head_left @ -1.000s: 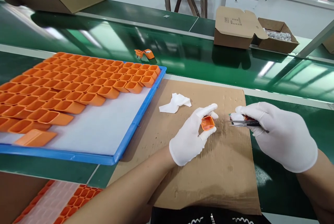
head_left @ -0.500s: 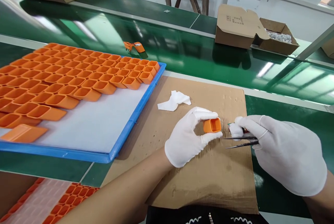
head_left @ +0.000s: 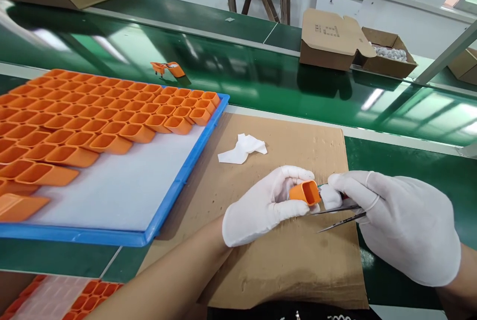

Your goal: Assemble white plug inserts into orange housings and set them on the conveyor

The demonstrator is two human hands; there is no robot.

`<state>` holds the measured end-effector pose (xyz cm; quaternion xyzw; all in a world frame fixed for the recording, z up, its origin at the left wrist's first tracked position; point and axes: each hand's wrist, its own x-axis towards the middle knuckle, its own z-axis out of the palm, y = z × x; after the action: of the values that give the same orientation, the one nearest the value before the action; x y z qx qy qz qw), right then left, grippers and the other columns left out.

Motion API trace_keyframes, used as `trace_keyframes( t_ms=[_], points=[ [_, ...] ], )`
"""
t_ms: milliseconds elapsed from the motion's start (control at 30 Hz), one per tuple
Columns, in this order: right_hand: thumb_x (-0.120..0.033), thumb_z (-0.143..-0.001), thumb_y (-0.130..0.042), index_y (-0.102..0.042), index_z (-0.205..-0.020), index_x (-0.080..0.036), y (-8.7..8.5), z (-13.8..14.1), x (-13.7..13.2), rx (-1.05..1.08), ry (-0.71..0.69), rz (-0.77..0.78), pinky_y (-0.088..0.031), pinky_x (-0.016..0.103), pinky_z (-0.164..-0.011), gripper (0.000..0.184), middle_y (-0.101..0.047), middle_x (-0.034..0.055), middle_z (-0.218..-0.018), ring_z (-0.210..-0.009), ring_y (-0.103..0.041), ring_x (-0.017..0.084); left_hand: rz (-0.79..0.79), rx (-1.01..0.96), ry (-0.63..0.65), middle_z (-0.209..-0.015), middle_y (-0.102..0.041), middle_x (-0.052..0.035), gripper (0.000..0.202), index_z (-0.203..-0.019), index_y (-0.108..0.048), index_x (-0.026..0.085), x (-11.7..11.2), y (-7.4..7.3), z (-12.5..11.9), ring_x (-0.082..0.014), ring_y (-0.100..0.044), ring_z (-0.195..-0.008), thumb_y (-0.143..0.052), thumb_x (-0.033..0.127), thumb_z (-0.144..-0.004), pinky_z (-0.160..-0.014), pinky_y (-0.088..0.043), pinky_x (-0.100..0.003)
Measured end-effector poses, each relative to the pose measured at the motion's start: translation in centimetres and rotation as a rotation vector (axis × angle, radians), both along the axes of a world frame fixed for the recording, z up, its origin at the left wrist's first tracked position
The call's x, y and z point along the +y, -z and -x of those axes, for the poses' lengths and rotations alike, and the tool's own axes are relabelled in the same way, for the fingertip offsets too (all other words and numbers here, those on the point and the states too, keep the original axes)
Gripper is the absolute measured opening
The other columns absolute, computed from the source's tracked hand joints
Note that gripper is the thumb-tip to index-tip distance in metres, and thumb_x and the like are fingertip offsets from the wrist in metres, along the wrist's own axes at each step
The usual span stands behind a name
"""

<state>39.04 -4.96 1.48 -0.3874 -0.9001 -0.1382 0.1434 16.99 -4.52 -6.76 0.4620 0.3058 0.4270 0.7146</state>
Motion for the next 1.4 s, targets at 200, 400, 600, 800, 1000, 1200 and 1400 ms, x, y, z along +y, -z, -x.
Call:
trace_keyframes(
  t_ms=[200, 400, 600, 800, 1000, 1200, 1400],
  points=[
    [0.001, -0.076, -0.043, -0.061, -0.088, -0.027, -0.1, 0.4, -0.2, 0.002, -0.023, 0.072, -0.018, 0.033, -0.048, 0.036, -0.067, -0.0057, -0.070, -0.045, -0.044, 0.014, -0.037, -0.058, -0.020, -0.095, -0.070, 0.0017, 0.030, -0.104, -0.068, 0.025, -0.2, 0.2, -0.3, -0.0098, -0.064, -0.083, -0.082, 0.019, -0.079, -0.076, -0.053, -0.021],
    [0.002, -0.075, -0.041, -0.061, -0.090, -0.026, -0.1, 0.5, -0.4, -0.041, -0.029, 0.064, -0.020, 0.033, -0.049, 0.038, -0.065, -0.0042, -0.070, -0.046, -0.047, 0.014, -0.060, -0.094, -0.052, -0.100, -0.072, 0.0020, 0.032, -0.104, -0.070, 0.026, -0.6, -0.1, -0.6, -0.0112, -0.069, -0.085, -0.082, 0.012, -0.077, -0.075, -0.056, -0.023],
    [0.002, -0.078, -0.039, -0.062, -0.092, -0.025, 0.1, 0.5, -0.6, -0.056, -0.006, 0.022, -0.020, 0.033, -0.051, 0.038, -0.064, -0.0042, -0.069, -0.047, -0.047, 0.013, -0.146, 0.039, -0.153, -0.106, -0.075, -0.0025, 0.039, -0.101, -0.071, 0.023, -0.8, 0.1, -0.6, -0.0176, -0.071, -0.095, -0.089, 0.015, -0.067, -0.088, -0.058, -0.031],
    [0.004, -0.080, -0.035, -0.061, -0.090, -0.024, 0.4, 0.8, -0.7, -0.083, 0.017, -0.048, -0.019, 0.033, -0.053, 0.039, -0.061, -0.0057, -0.067, -0.046, -0.043, 0.012, -0.125, 0.036, -0.140, -0.102, -0.077, -0.0030, 0.043, -0.103, -0.071, 0.021, -0.8, 0.0, -0.7, -0.0181, -0.072, -0.092, -0.091, 0.021, -0.065, -0.086, -0.060, -0.031],
    [0.002, -0.082, -0.034, -0.057, -0.084, -0.024, 0.1, 1.2, -1.0, -0.088, 0.015, -0.036, -0.017, 0.033, -0.054, 0.035, -0.054, -0.0054, -0.062, -0.046, -0.038, 0.014, -0.071, 0.049, -0.158, -0.099, -0.078, -0.0036, 0.045, -0.101, -0.073, 0.020, -0.9, -0.2, -1.0, -0.0179, -0.073, -0.089, -0.093, 0.023, -0.061, -0.084, -0.061, -0.029],
    [0.001, -0.079, -0.033, -0.056, -0.081, -0.023, -0.3, 1.2, -1.3, -0.107, -0.002, -0.007, -0.016, 0.034, -0.055, 0.033, -0.051, -0.0042, -0.060, -0.045, -0.035, 0.017, -0.070, 0.011, -0.173, -0.093, -0.079, 0.0003, 0.043, -0.099, -0.076, 0.022, -1.0, -0.3, -1.3, -0.0134, -0.074, -0.084, -0.092, 0.016, -0.060, -0.079, -0.061, -0.021],
    [0.000, -0.084, -0.031, -0.057, -0.079, -0.021, -0.3, 1.3, -1.7, -0.084, 0.037, -0.041, -0.016, 0.035, -0.057, 0.035, -0.048, -0.0027, -0.060, -0.046, -0.035, 0.016, -0.038, -0.057, -0.208, -0.091, -0.080, 0.0033, 0.043, -0.099, -0.077, 0.025, -1.4, 0.1, -2.0, -0.0121, -0.076, -0.084, -0.091, 0.012, -0.061, -0.072, -0.061, -0.015]
  ],
)
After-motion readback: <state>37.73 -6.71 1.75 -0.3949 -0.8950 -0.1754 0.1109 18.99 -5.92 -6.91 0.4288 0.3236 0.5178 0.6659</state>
